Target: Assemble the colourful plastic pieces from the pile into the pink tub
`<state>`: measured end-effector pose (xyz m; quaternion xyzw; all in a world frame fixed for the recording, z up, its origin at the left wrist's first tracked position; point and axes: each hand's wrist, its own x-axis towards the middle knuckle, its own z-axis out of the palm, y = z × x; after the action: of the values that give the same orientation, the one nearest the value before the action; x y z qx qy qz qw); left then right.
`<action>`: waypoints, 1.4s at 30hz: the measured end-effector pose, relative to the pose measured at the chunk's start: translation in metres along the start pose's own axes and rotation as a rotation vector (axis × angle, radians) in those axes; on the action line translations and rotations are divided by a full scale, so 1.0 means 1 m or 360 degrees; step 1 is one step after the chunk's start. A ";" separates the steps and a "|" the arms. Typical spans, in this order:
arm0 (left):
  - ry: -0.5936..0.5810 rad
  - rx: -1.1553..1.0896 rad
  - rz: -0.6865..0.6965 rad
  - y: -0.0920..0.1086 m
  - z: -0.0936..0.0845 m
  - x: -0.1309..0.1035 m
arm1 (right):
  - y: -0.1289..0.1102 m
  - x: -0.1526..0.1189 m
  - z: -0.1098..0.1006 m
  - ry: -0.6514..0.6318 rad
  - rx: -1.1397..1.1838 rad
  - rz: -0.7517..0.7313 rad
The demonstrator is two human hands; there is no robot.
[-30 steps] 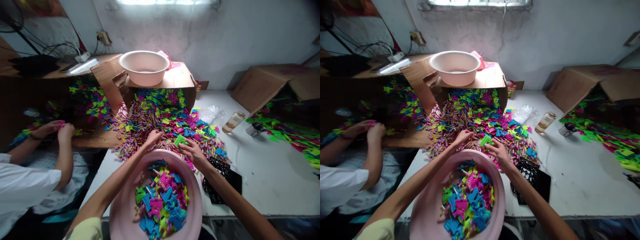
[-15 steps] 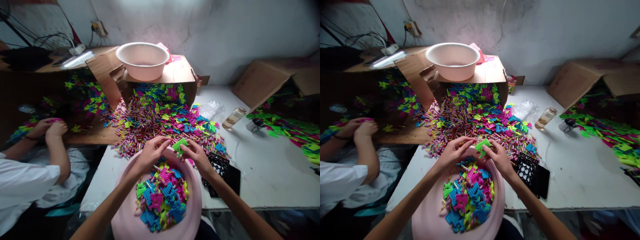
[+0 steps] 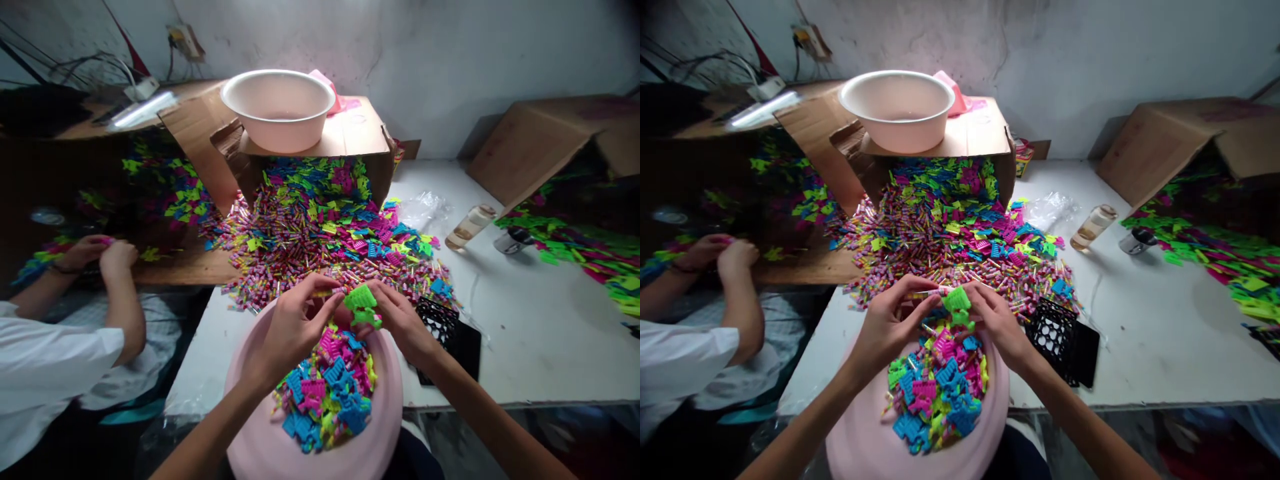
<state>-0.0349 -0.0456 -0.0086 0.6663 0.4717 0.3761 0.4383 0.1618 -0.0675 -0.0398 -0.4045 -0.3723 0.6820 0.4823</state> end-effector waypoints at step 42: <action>0.0126 0.0208 0.0070 0.000 0.016 -0.019 | 0.030 -0.007 -0.009 0.0057 -0.1322 -0.1310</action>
<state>-0.0257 -0.0679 -0.0157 0.6883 0.4974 0.3801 0.3664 0.1607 -0.0813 -0.0686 -0.3932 -0.7268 0.2285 0.5148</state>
